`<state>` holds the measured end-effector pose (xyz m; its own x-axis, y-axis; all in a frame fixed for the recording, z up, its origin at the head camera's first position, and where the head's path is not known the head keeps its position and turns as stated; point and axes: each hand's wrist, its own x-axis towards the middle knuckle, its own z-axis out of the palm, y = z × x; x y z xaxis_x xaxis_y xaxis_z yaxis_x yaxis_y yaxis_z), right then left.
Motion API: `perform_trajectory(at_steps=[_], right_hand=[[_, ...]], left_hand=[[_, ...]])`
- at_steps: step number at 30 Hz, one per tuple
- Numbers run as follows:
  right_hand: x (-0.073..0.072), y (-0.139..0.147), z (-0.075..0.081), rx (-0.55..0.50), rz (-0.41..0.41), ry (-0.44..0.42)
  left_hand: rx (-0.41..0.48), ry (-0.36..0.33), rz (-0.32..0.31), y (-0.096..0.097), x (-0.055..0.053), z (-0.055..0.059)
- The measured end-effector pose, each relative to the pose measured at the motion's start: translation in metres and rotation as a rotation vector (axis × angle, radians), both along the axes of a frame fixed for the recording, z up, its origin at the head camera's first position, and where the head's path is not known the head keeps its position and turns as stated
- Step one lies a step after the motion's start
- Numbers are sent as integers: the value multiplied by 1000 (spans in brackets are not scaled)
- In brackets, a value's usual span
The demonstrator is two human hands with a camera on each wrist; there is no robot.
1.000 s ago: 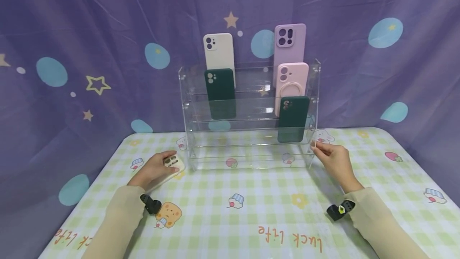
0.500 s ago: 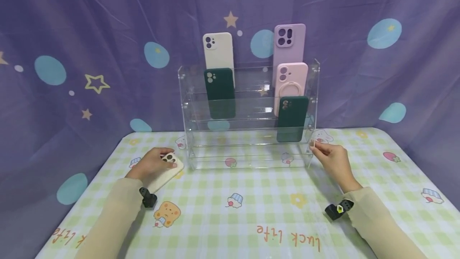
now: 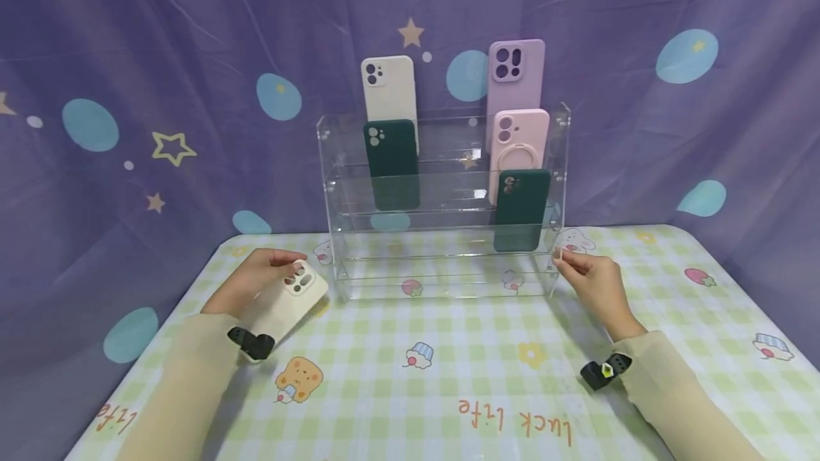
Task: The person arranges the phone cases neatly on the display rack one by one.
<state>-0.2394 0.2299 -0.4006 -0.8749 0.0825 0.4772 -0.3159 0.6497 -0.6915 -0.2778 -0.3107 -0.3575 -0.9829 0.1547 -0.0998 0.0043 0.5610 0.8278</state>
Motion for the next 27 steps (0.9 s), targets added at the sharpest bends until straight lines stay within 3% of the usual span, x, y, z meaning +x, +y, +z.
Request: perform_trajectory(at_steps=[8, 14, 17, 20, 23, 27], right_hand=[[-1, 1, 0, -8, 15, -1], [-3, 3, -1, 5, 6, -4], [-2, 4, -1, 2, 3, -7], [-2, 4, -1, -7, 5, -10], [-2, 4, -1, -12, 8, -17], [-1, 3, -1, -28, 16, -28]], left_hand=[[5, 46, 43, 4, 15, 41], [31, 192, 58, 11, 23, 76], [111, 286, 89, 21, 27, 91], [289, 361, 89, 33, 28, 105], [462, 390, 79, 47, 28, 117], [600, 417, 117, 68, 27, 131]])
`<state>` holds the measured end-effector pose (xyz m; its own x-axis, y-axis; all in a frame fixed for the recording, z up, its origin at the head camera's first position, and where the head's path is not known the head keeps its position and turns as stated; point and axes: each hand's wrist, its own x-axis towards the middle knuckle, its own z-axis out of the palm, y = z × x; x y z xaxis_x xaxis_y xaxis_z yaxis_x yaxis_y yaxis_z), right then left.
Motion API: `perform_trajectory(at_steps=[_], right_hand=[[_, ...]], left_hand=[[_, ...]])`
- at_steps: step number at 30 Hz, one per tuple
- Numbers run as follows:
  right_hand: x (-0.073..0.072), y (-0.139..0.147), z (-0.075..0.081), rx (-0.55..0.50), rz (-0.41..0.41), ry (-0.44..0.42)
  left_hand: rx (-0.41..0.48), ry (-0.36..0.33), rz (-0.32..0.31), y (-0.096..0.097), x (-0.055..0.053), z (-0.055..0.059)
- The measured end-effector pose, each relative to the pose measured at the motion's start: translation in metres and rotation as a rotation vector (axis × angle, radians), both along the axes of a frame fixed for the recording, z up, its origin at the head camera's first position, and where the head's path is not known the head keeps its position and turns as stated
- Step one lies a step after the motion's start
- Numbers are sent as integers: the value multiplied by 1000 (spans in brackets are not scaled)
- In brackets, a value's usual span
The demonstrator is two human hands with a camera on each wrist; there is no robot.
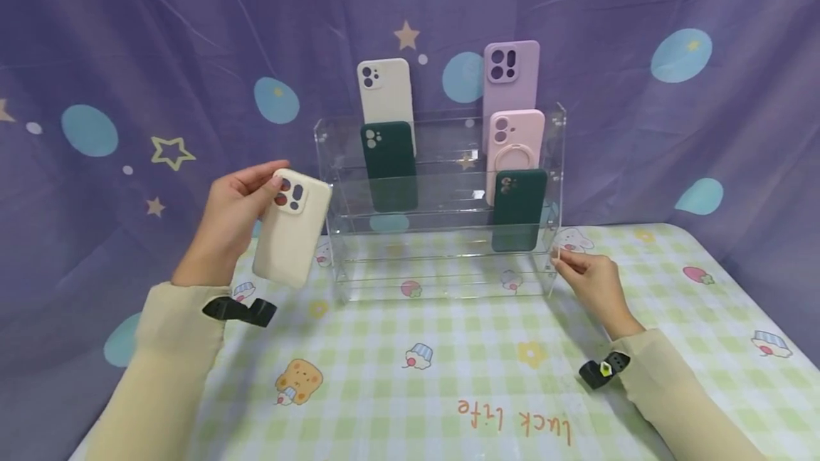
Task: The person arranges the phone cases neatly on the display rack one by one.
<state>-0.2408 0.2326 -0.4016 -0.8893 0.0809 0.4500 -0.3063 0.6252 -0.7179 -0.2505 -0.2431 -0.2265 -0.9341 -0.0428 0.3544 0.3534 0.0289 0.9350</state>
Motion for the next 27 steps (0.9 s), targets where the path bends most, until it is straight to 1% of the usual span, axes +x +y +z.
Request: perform_trajectory(at_steps=[3, 6, 8, 10, 14, 18, 21, 24, 27], right_hand=[[1, -1, 1, -12, 4, -8], [2, -1, 1, -6, -2, -11], [2, -1, 2, 7, -10, -7], [2, 0, 2, 18, -20, 0], [3, 0, 1, 15, -18, -6], [3, -1, -2, -6, -1, -5], [2, -1, -1, -10, 0, 8], [1, -1, -1, -5, 2, 12], [1, -1, 0, 6, 3, 16]], left_hand=[[108, 36, 48, 19, -3, 8], [214, 73, 81, 38, -8, 14], [263, 87, 98, 50, -12, 17], [294, 96, 114, 62, -17, 18], [362, 105, 146, 83, -29, 15], [433, 142, 173, 100, -41, 10], [466, 162, 221, 111, -48, 6], [482, 165, 268, 120, -52, 1], [458, 194, 293, 128, -55, -6]])
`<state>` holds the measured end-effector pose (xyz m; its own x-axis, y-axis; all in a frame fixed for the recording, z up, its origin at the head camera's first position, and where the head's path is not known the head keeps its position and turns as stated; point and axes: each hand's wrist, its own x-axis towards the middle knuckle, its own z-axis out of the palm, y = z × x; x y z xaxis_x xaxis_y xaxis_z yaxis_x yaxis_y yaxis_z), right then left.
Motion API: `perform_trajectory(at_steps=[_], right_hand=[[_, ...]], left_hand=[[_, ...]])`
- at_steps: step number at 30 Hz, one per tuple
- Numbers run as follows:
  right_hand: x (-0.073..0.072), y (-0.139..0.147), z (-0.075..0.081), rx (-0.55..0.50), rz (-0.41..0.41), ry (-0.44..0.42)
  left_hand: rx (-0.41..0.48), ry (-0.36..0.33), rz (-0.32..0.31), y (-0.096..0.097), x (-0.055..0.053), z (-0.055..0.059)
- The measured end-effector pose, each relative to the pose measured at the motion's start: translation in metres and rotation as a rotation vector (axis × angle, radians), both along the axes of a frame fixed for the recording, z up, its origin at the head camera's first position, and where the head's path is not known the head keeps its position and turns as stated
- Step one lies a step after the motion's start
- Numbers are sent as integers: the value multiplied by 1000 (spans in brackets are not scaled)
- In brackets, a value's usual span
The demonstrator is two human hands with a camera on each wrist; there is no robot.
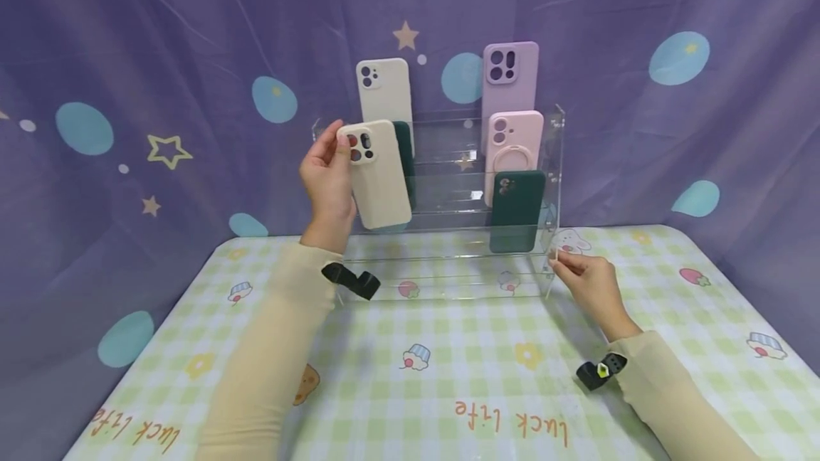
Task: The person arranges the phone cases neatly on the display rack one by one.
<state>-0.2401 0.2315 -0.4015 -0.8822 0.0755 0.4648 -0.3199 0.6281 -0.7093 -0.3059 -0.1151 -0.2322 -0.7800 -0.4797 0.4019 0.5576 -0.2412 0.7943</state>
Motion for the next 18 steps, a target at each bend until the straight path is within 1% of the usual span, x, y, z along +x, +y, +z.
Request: perform_trajectory(at_steps=[2, 5, 8, 10, 14, 18], right_hand=[[0, 0, 0, 5, -3, 0], [0, -1, 0, 4, -4, -5], [-1, -1, 0, 0, -1, -7], [-1, -1, 0, 5, 0, 0], [-2, 0, 0, 22, -2, 17], [-1, 0, 0, 17, 5, 19]], left_hand=[[-21, 24, 12, 4, -2, -6], [-32, 80, 31, 9, -3, -13], [-24, 121, 32, 12, -4, -17], [-25, 136, 29, 13, -5, -20], [-32, 119, 19, 12, -6, -29], [-48, 86, 31, 10, -7, -40]])
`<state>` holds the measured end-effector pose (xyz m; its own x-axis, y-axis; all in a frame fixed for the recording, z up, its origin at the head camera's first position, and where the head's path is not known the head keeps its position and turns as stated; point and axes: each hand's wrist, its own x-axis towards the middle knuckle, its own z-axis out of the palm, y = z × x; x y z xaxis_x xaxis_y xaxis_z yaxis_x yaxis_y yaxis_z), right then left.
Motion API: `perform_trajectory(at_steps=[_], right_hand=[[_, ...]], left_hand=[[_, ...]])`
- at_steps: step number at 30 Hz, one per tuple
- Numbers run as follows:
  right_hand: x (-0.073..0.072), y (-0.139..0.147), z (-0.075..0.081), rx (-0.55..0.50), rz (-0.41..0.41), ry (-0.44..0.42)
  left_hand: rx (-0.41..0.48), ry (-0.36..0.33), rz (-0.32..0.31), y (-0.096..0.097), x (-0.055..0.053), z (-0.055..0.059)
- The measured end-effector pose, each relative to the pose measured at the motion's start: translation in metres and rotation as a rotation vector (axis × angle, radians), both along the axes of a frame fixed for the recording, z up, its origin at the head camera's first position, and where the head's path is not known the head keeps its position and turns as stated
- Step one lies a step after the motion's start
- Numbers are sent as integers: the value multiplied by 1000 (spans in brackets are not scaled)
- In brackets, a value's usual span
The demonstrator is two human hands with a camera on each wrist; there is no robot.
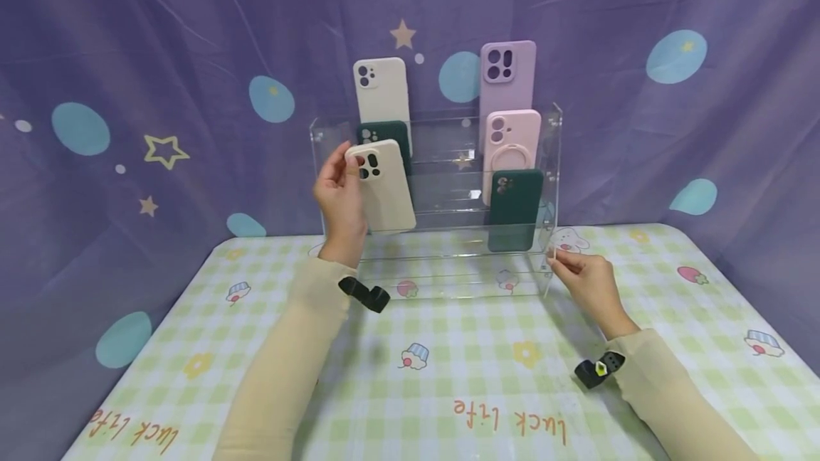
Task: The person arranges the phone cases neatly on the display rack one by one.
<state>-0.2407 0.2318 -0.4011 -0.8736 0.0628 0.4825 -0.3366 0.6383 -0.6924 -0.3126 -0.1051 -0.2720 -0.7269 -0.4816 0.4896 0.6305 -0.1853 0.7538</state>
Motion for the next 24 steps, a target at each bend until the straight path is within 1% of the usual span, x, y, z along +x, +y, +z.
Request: perform_trajectory(at_steps=[3, 5, 8, 10, 13, 17, 20, 23, 24], right_hand=[[0, 0, 0, -12, 8, -5], [0, -1, 0, -13, 8, -6], [-1, -1, 0, -13, 6, -8], [-1, -1, 0, -14, 5, -8], [-1, -1, 0, -15, 5, -11], [0, -1, 0, -21, 9, -13], [0, 0, 0, -25, 13, -15], [1, 0, 0, -26, 12, -23], [1, 0, 0, -26, 11, -26]], left_hand=[[-47, -16, 28, -2, 1, -6], [-98, -17, 58, -2, 3, -9], [-154, -26, 94, -2, 5, -11], [-175, -35, 104, -1, 7, -12], [-185, -68, 102, 1, 11, -13], [-170, -110, 103, 7, 28, -6], [-152, -137, 116, 11, 39, -2], [-161, -149, 141, 11, 41, -5], [-169, -151, 149, 10, 38, -8]])
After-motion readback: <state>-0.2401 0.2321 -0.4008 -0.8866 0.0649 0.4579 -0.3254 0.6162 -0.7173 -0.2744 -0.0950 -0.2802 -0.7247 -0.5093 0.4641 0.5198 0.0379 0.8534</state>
